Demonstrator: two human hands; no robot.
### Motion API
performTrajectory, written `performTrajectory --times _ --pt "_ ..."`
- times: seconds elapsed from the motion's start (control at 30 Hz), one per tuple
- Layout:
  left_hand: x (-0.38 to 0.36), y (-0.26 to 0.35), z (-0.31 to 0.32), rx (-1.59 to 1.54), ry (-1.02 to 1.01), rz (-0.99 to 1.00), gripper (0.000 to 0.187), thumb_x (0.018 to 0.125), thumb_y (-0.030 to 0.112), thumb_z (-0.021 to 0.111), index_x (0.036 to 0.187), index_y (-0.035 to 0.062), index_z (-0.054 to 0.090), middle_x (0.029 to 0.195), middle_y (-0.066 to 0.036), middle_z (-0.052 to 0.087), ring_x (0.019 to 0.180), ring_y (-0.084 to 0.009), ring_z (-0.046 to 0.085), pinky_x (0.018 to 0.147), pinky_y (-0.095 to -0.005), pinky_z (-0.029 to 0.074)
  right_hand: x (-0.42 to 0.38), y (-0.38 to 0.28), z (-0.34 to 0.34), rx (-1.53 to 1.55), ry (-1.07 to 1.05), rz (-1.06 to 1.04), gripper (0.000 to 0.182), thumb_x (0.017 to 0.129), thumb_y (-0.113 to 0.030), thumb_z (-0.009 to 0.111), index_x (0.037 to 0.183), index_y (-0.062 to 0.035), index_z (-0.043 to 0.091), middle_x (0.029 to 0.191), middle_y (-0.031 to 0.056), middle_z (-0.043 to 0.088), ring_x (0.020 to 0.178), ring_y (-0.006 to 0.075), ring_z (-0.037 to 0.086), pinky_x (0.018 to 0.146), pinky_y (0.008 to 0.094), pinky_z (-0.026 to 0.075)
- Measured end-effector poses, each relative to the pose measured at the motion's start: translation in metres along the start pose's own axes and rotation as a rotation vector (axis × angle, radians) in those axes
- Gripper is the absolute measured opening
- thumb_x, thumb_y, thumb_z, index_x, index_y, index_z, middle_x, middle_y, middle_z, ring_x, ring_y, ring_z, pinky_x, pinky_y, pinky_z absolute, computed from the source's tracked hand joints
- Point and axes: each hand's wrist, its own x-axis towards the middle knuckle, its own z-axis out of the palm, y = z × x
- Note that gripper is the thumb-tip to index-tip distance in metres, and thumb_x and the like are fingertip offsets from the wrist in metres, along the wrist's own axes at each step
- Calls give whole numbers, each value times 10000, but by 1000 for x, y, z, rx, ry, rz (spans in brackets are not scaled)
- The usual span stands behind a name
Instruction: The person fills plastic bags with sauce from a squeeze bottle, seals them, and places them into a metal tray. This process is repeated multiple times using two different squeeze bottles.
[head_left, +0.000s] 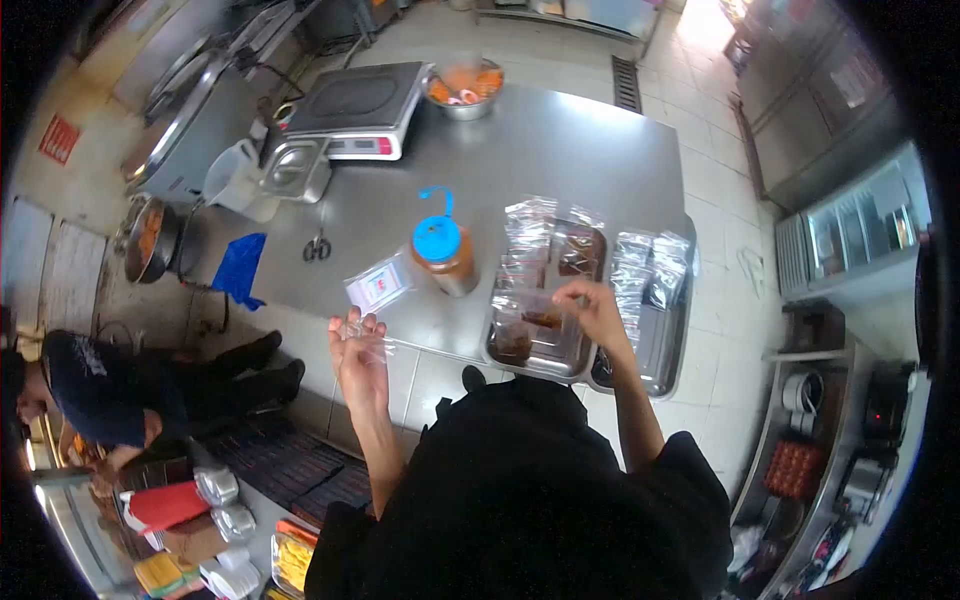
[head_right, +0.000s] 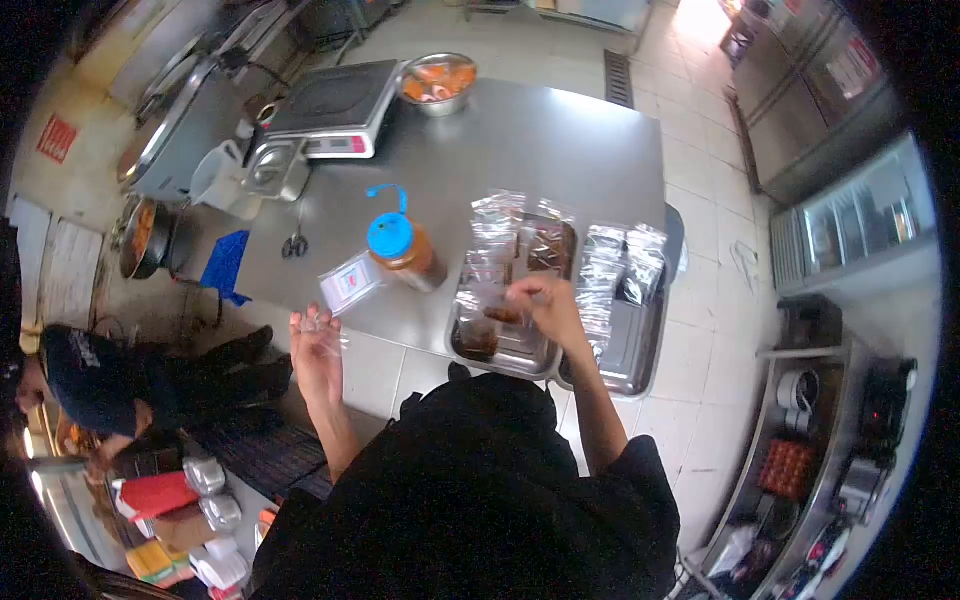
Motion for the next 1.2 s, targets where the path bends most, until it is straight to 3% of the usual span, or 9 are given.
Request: performTrajectory --times 0.1,0.2,0.27,0.33,0.5,0.63,0.77,1.03,1.2 --pt "5 -5 9 1 36 -78 442 682 -100 441 1071 109 409 1073 -124 473 918 -245 501 889 -389 407 33 69 -16 115 141 41 78 800 -62 584 808 -12 643 797 94 650 728 155 602 652 285 464" --pt "11 -12 17 41 5 -85 445 691 -85 429 1099 91 400 1118 -157 472 1027 -298 504 977 -415 366 63 63 -35 -286 163 248 110 806 -92 588 879 -27 637 805 82 641 769 151 592 697 282 456" --pt "12 -18 30 71 -35 -35 442 700 -70 422 1114 84 394 1152 -177 465 1071 -315 489 1001 -420 341 84 28 -22 -415 625 -107 213 802 -133 606 995 -45 598 868 66 624 774 152 581 696 289 453" --pt "7 -21 49 109 -85 17 472 717 -43 395 1174 72 360 1247 -222 426 1181 -339 424 1045 -423 277 72 -47 6 52 119 -10 332 788 -172 635 1082 -52 538 962 52 603 782 146 571 706 300 449" --pt "-6 -10 83 57 -120 80 531 726 -51 377 1238 79 322 1268 -212 421 1189 -292 419 1023 -394 296 39 -150 91 236 -439 -281 201 796 -76 629 980 -34 560 880 8 575 738 71 555 660 232 454" --pt "-17 15 58 239 -78 -6 506 772 -61 392 1257 69 327 1193 -145 489 1130 -214 466 926 -344 408 55 -153 113 536 -425 -162 141 851 -37 559 977 25 551 831 32 585 749 70 555 659 212 449" --pt "-34 36 38 411 -183 27 133 904 100 472 1002 18 510 919 -56 545 847 -115 546 722 -288 519 65 -172 129 352 -476 -339 130 785 -30 619 907 9 604 711 54 632 620 61 553 554 191 407" --pt "-54 38 14 688 293 317 101 872 106 554 876 5 546 718 -20 552 615 -81 545 559 -233 486 58 -190 162 233 -504 -433 166 720 -10 683 853 6 585 695 40 602 594 55 501 545 194 374" --pt "-72 56 11 575 193 170 93 867 126 551 844 38 571 637 36 521 539 -24 471 478 -183 406 67 -186 179 157 -670 -647 139 707 -28 692 784 -12 577 665 39 571 572 82 491 542 219 372"
